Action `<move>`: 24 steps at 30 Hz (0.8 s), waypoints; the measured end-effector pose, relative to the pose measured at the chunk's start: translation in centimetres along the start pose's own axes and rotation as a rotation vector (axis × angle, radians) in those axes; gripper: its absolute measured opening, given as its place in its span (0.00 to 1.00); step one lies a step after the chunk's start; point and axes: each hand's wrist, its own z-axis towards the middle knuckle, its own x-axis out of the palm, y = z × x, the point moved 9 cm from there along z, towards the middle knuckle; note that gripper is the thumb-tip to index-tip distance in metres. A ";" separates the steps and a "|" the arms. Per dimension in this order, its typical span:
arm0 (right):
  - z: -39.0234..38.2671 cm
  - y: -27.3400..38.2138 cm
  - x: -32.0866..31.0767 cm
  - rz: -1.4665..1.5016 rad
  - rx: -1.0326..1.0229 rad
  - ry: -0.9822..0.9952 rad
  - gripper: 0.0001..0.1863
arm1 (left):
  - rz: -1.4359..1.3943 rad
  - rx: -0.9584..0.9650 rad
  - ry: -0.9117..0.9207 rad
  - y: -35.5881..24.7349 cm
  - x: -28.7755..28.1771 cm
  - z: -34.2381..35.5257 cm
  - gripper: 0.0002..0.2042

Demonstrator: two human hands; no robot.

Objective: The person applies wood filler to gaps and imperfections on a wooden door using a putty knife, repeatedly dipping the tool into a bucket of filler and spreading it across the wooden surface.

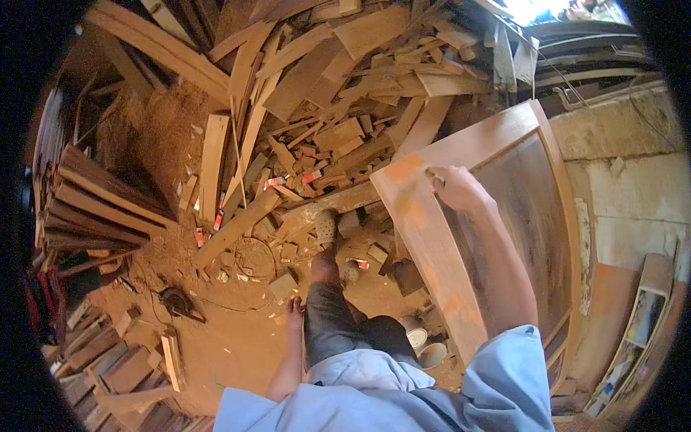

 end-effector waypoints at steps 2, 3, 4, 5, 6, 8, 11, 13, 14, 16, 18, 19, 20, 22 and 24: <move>1.1 0.8 -0.1 -0.033 -0.047 -0.014 0.18 | -0.120 -0.011 0.023 1.6 -0.5 0.7 0.20; 1.6 1.1 -0.2 -0.061 -0.075 -0.039 0.19 | -0.120 -0.024 0.005 2.1 -1.0 0.8 0.20; 2.3 0.9 0.2 -0.037 -0.041 -0.018 0.19 | -0.119 -0.035 -0.012 2.6 -1.5 1.0 0.19; 2.9 0.2 0.5 -0.040 -0.034 -0.015 0.19 | -0.117 -0.040 -0.006 2.7 -1.4 0.8 0.19; 3.4 0.0 0.7 -0.087 -0.077 -0.046 0.19 | -0.131 -0.057 -0.033 2.9 -1.7 0.6 0.19; 3.5 0.1 0.7 -0.130 -0.118 -0.073 0.19 | -0.140 -0.077 -0.062 3.3 -2.2 -0.1 0.19; 3.9 -1.7 1.5 -0.171 -0.058 0.047 0.19 | -0.063 -0.098 -0.029 3.3 -1.8 -1.5 0.20; 4.4 -5.1 3.0 -0.325 -0.450 0.111 0.18 | -0.083 -0.176 -0.013 2.4 0.5 -2.7 0.21; 3.4 -2.9 2.2 -0.329 -0.475 0.113 0.18 | 0.062 -0.176 0.006 2.4 0.1 -2.6 0.21; 0.2 0.8 2.1 -0.216 -0.079 0.397 0.18 | 0.093 -0.020 -0.105 5.0 -1.7 -0.9 0.21; 0.5 -0.3 1.3 -0.094 -0.144 0.107 0.19 | 0.140 0.120 -0.102 4.4 -1.0 -0.2 0.20; 0.7 -2.0 -0.4 0.043 -0.169 -0.183 0.19 | 0.133 0.117 -0.101 3.5 -0.8 -0.3 0.20; 1.3 -3.0 0.2 0.078 -0.225 -0.262 0.20 | 0.065 0.061 -0.069 3.2 -0.4 -0.3 0.20; 1.6 -2.8 2.2 0.108 -0.217 -0.262 0.21 | -0.010 0.000 -0.036 2.8 -0.2 -1.2 0.20; 1.7 -1.9 3.5 0.123 -0.290 -0.358 0.21 | -0.167 -0.063 -0.095 3.0 -1.5 -1.5 0.20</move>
